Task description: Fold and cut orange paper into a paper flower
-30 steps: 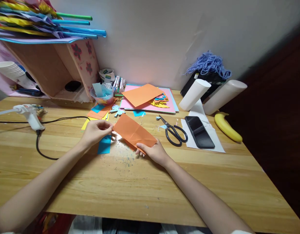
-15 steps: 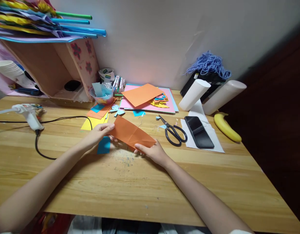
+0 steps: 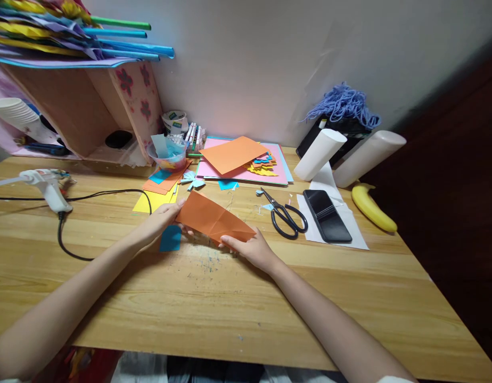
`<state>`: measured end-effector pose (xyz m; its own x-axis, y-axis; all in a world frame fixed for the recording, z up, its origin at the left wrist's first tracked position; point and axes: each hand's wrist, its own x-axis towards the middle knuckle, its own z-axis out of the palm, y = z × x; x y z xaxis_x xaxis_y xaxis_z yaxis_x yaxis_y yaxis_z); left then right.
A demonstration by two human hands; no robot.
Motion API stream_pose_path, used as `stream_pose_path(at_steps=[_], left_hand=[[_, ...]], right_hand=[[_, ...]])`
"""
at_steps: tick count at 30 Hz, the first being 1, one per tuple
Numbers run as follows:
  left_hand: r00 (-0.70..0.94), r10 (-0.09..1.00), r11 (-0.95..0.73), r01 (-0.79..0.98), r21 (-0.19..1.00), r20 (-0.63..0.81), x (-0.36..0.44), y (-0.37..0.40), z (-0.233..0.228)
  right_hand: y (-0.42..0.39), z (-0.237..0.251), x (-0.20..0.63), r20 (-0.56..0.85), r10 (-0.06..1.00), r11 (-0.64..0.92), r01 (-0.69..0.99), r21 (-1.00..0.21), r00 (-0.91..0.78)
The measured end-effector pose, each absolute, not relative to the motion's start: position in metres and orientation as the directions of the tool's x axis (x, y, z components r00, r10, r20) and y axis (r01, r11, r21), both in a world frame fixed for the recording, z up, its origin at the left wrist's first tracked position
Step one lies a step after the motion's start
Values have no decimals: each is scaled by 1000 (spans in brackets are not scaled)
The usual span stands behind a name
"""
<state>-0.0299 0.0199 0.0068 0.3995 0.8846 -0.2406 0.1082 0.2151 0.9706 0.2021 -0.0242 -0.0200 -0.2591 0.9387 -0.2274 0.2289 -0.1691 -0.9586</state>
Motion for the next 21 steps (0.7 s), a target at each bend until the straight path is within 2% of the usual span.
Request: stream_pose_path(at_steps=[16,21], left_hand=[[421,870,219,133,967,-255,-29,20,5],[458,858,164,185,969,-233,-29,17,8]], right_hand=[[-25,-21,202,-251,942,-209,198,-958,-223],[-24,-22,202,-243,946,-202,195,-960,-217]])
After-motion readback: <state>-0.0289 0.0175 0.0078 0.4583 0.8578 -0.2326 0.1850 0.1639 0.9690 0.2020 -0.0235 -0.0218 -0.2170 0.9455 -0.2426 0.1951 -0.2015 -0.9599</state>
